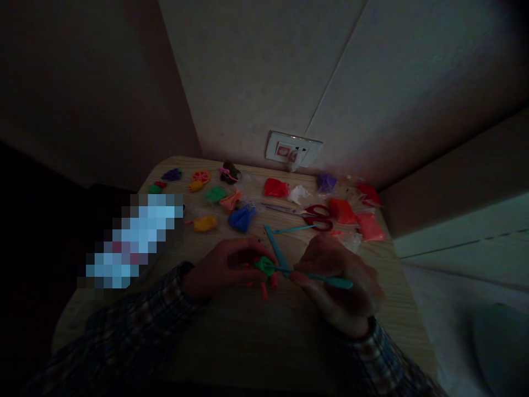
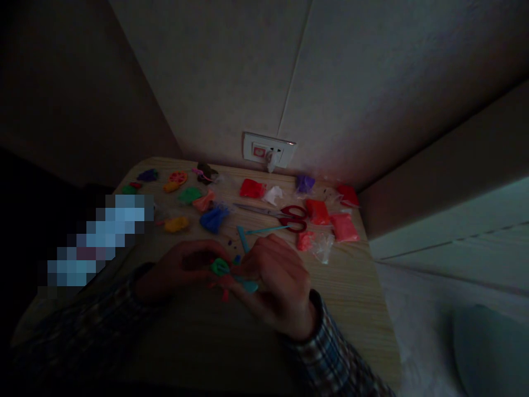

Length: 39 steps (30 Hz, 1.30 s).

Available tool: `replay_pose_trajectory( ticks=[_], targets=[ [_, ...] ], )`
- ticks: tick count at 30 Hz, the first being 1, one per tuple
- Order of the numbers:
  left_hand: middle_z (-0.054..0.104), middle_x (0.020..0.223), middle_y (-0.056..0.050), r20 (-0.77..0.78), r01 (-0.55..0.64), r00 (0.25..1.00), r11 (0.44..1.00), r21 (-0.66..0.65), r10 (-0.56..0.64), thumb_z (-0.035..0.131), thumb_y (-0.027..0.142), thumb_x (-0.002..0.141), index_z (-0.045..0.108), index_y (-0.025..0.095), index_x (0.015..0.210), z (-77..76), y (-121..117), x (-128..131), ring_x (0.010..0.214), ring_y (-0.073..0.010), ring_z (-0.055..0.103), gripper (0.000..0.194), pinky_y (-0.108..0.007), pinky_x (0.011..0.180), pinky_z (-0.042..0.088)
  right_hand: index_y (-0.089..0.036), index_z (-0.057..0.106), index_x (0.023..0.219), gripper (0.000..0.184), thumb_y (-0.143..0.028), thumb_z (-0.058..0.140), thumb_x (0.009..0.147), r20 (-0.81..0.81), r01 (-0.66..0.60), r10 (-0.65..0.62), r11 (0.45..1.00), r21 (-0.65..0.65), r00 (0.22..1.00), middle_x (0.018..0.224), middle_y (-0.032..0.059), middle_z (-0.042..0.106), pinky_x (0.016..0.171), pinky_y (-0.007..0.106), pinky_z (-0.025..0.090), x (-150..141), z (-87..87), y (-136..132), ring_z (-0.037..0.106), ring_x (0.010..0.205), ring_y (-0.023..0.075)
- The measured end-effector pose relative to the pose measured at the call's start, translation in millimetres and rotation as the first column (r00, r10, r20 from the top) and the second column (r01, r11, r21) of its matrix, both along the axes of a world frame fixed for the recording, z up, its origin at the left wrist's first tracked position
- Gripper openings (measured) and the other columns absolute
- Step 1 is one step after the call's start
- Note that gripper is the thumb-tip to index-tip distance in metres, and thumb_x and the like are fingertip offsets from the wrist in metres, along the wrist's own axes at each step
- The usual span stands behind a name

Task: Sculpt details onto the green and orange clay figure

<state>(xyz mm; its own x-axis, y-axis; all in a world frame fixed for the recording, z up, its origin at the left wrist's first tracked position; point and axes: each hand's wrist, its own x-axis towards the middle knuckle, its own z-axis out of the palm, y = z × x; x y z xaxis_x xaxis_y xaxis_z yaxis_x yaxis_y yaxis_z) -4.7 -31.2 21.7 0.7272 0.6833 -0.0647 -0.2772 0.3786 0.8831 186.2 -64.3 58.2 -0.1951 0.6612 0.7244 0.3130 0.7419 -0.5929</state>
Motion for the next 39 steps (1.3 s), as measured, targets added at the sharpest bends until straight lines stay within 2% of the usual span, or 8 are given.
replay_pose_trajectory(
  ticks=[5, 8, 11, 16, 19, 21, 28, 39],
  targets=[
    [0.076, 0.083, -0.002, 0.014, 0.006, 1.000, 1.000, -0.013, -0.006, 0.076, 0.011, 0.073, 0.064, 0.018, 0.099, -5.1, 1, -1, 0.070, -0.0166, 0.072, 0.030, -0.020, 0.055, 0.048, -0.020, 0.066, 0.083, 0.010, -0.021, 0.061, 0.091, -0.142, -0.095, 0.069, 0.979, -0.180, 0.987, 0.066, 0.0012, 0.068, 0.056, 0.030, 0.046, 0, -0.1, -1, 0.061, 0.060, 0.0158],
    [0.075, 0.083, -0.005, 0.017, -0.016, 1.000, 1.000, -0.022, 0.016, 0.080, 0.013, 0.071, 0.063, 0.016, 0.094, -4.9, 3, -2, 0.070, -0.0169, 0.070, 0.029, -0.021, 0.055, 0.048, -0.020, 0.069, 0.087, 0.014, -0.028, 0.060, 0.093, -0.150, -0.123, 0.085, 0.958, -0.260, 0.985, 0.069, 0.0015, 0.069, 0.057, 0.029, 0.047, 2, 1.4, 0, 0.063, 0.063, 0.0161],
    [0.073, 0.080, -0.005, -0.005, -0.056, 0.998, 0.998, 0.001, 0.056, 0.081, 0.020, 0.071, 0.063, 0.014, 0.090, -3.3, 5, -3, 0.062, -0.0144, 0.066, 0.027, -0.023, 0.054, 0.048, -0.021, 0.070, 0.087, 0.009, -0.027, 0.064, 0.090, -0.155, -0.141, 0.099, 0.947, -0.290, 0.983, 0.074, 0.0014, 0.072, 0.059, 0.029, 0.048, 1, 2.6, 1, 0.065, 0.067, 0.0164],
    [0.072, 0.077, -0.005, -0.030, -0.101, 0.994, 0.995, 0.023, 0.101, 0.084, 0.027, 0.068, 0.066, 0.013, 0.089, -3.3, 6, -3, 0.059, -0.0136, 0.064, 0.031, -0.025, 0.057, 0.049, -0.021, 0.069, 0.088, 0.003, -0.022, 0.066, 0.089, -0.217, -0.157, 0.102, 0.954, -0.256, 0.971, 0.075, 0.0009, 0.071, 0.062, 0.029, 0.049, 2, -1.7, 3, 0.064, 0.068, 0.0153],
    [0.072, 0.076, -0.005, -0.009, -0.069, 0.998, 0.998, 0.003, 0.069, 0.083, 0.027, 0.070, 0.066, 0.014, 0.089, -2.6, 6, -2, 0.058, -0.0147, 0.065, 0.028, -0.026, 0.056, 0.048, -0.022, 0.068, 0.088, 0.002, -0.025, 0.068, 0.088, -0.332, -0.108, 0.037, 0.975, -0.195, 0.942, 0.072, -0.0004, 0.069, 0.058, 0.030, 0.049, 3, -6.2, 2, 0.062, 0.062, 0.0148],
    [0.073, 0.076, -0.005, 0.001, -0.057, 0.998, 0.998, -0.002, 0.057, 0.083, 0.027, 0.070, 0.066, 0.014, 0.088, -1.7, 6, -2, 0.059, -0.0157, 0.066, 0.028, -0.025, 0.055, 0.048, -0.023, 0.067, 0.087, 0.002, -0.025, 0.068, 0.087, -0.348, -0.068, 0.006, 0.984, -0.166, 0.937, 0.070, -0.0005, 0.068, 0.056, 0.031, 0.048, 2, -8.2, 1, 0.063, 0.061, 0.0154],
    [0.074, 0.077, -0.005, 0.006, -0.053, 0.999, 0.998, 0.015, 0.053, 0.083, 0.027, 0.070, 0.066, 0.014, 0.089, -1.5, 5, -1, 0.059, -0.0146, 0.066, 0.028, -0.024, 0.054, 0.048, -0.021, 0.066, 0.089, 0.006, -0.015, 0.065, 0.088, -0.245, -0.098, 0.076, 0.992, -0.080, 0.967, 0.074, 0.0015, 0.070, 0.057, 0.032, 0.050, -2, -10.2, -2, 0.066, 0.065, 0.0169],
    [0.074, 0.077, -0.005, -0.083, -0.072, 0.994, 0.997, -0.007, 0.071, 0.084, 0.031, 0.067, 0.065, 0.013, 0.087, -1.0, 5, -2, 0.058, -0.0135, 0.064, 0.032, -0.024, 0.055, 0.049, -0.020, 0.061, 0.090, 0.006, -0.016, 0.058, 0.091, -0.055, -0.052, 0.054, 0.998, 0.041, 0.997, 0.066, 0.0030, 0.066, 0.050, 0.032, 0.043, -4, -3.9, -1, 0.059, 0.055, 0.0166]
  ],
)
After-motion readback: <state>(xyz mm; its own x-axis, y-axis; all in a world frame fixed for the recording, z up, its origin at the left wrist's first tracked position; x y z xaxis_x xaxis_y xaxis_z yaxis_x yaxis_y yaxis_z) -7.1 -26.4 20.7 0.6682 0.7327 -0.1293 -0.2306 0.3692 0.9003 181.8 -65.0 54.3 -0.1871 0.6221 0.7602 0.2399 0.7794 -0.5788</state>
